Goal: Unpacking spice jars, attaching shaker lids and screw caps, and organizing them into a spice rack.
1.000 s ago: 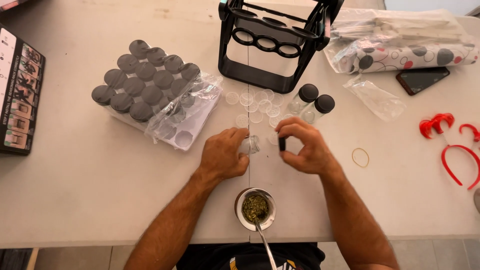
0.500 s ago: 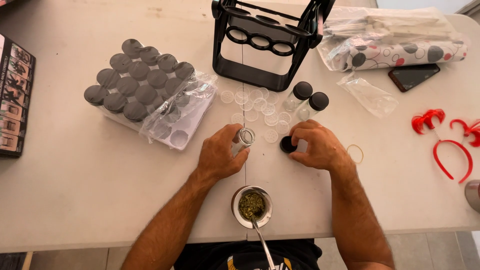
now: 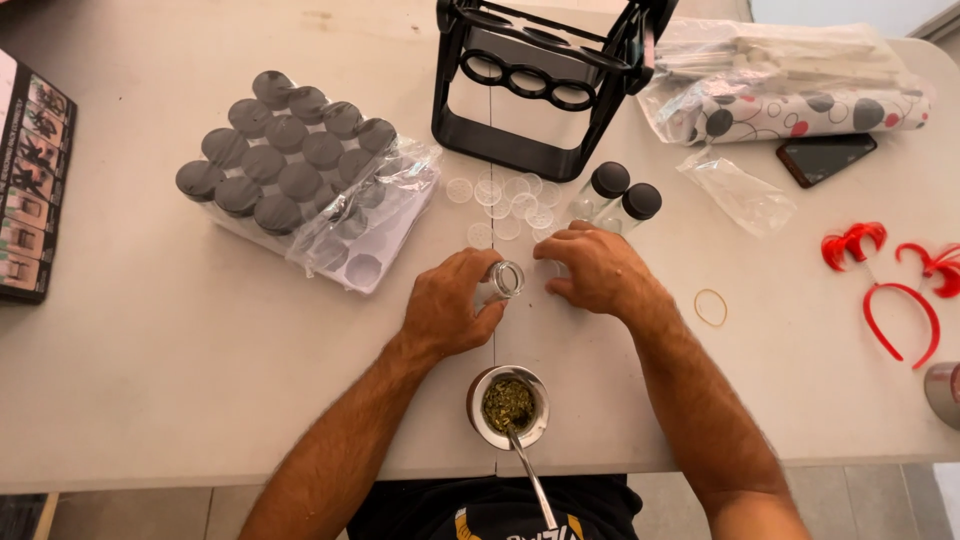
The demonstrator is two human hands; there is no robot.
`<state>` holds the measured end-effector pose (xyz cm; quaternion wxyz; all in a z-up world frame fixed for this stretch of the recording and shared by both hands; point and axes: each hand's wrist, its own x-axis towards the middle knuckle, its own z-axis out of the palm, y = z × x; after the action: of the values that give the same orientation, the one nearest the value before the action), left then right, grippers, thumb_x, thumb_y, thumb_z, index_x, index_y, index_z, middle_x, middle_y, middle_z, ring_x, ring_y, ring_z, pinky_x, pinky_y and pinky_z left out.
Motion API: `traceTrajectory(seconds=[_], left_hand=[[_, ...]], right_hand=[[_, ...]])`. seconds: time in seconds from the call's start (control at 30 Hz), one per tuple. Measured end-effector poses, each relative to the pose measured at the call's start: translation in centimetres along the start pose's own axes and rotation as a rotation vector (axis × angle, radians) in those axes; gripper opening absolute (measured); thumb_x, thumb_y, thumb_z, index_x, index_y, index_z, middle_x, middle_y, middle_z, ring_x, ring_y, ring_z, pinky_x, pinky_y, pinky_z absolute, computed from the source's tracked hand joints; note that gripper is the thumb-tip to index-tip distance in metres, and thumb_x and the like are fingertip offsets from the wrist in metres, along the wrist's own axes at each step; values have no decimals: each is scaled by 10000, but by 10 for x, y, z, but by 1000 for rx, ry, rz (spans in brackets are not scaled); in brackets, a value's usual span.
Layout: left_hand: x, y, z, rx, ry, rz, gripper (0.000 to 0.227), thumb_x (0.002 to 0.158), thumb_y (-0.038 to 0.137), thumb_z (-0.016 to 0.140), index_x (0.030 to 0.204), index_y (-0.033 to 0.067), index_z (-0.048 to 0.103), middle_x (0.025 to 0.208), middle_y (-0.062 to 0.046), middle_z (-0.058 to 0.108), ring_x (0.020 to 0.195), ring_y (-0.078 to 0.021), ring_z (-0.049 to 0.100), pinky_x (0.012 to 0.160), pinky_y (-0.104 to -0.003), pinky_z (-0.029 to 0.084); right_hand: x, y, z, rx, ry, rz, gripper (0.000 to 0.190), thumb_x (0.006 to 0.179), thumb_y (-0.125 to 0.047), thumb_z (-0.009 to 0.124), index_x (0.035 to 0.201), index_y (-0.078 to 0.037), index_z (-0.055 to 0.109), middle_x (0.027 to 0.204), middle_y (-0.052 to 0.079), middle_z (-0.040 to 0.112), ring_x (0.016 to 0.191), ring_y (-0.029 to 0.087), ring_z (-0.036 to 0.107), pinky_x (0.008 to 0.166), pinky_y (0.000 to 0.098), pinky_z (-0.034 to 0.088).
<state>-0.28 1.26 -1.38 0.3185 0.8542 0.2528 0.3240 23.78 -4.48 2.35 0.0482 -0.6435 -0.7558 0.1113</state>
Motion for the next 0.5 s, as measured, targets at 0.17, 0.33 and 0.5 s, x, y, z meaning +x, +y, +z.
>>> traceTrajectory(seconds=[0.17,0.33,0.5], left_hand=[[-1,-4,2,-8,12,5,403,804,173,762,1176,92,630,927,-106,692,896,-291,745,781,-440,621],[-2,-2,3,-87,86,-36,434,840,219,756,1219,60,617,915,-121,708,805,-275,737,702,-423,604],[1,4,0,-75,126,-16,451,853,252,759,1232,53,619,912,-110,721,747,-249,726,653,-409,600]], right_hand=[[8,1,1,34,5,15,430,684,-272,850,1059,-183,659,960,36,752,1008,312,695,838,489,589],[8,-3,-6,543,318,-118,500,615,-136,890,1078,-81,709,890,117,717,794,269,715,702,375,600],[13,-26,-3,868,484,-334,270,743,-83,886,953,3,739,975,151,751,784,235,744,742,311,633]])
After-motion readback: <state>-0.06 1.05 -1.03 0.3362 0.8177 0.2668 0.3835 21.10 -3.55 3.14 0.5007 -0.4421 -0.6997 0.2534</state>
